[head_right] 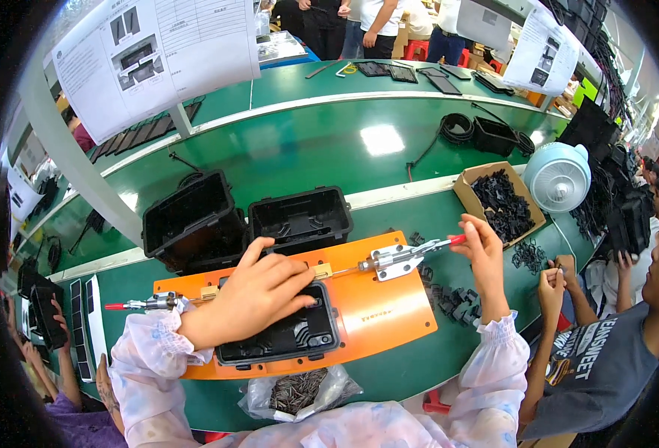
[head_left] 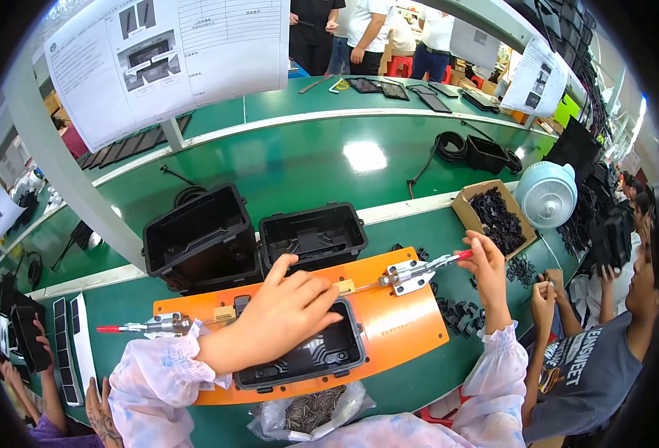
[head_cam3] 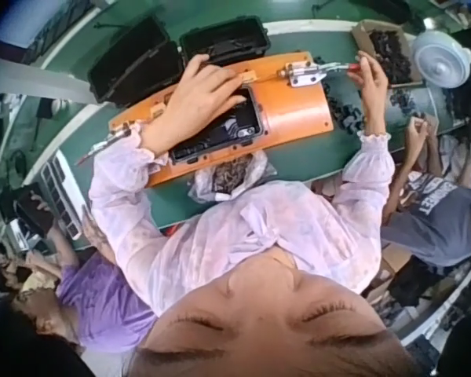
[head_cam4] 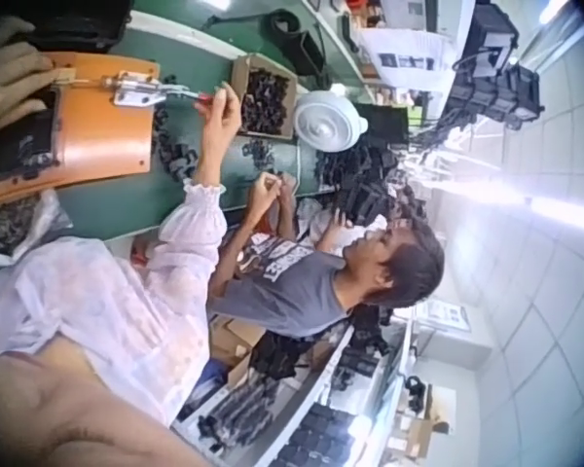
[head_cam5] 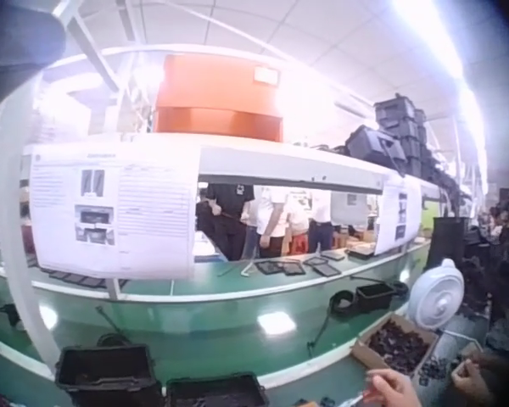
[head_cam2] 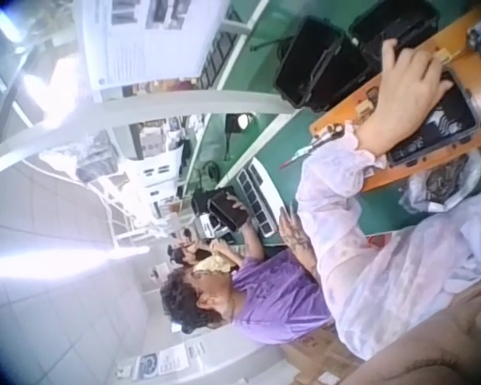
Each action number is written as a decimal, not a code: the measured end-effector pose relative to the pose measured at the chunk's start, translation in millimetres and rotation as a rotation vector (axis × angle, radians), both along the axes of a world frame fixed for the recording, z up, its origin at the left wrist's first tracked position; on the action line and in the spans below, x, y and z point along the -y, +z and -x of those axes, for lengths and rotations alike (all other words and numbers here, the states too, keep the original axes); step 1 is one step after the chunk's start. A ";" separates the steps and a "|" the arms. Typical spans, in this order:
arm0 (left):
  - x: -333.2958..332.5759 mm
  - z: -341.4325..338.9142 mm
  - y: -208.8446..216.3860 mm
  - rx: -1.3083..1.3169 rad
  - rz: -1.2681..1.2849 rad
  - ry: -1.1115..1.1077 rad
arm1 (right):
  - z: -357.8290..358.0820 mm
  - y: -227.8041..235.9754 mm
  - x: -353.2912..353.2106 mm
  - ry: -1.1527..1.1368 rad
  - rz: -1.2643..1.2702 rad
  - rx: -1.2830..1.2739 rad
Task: The person places a black plastic box into an orange fixture, inserts small metal components into the box by hand, and secures them using the fixture's toggle clamps. They repeat this process with multiple boxes, setting each completed unit aside on the green workspace.
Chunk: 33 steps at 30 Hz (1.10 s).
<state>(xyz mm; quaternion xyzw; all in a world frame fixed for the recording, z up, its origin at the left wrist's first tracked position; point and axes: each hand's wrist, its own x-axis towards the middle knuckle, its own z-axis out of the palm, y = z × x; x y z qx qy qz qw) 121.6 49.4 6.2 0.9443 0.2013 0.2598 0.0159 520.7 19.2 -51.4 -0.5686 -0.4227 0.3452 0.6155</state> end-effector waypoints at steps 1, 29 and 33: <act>1.5 0.6 -5.5 -0.053 -0.035 0.011 | -1.2 -1.7 0.0 -0.001 0.002 -0.001; 21.9 1.7 -8.4 0.052 0.055 0.083 | 149.4 87.2 -21.6 0.706 -0.376 1.187; 25.8 10.2 -8.7 -0.024 0.028 0.121 | 158.1 86.6 -17.5 0.524 -0.311 1.279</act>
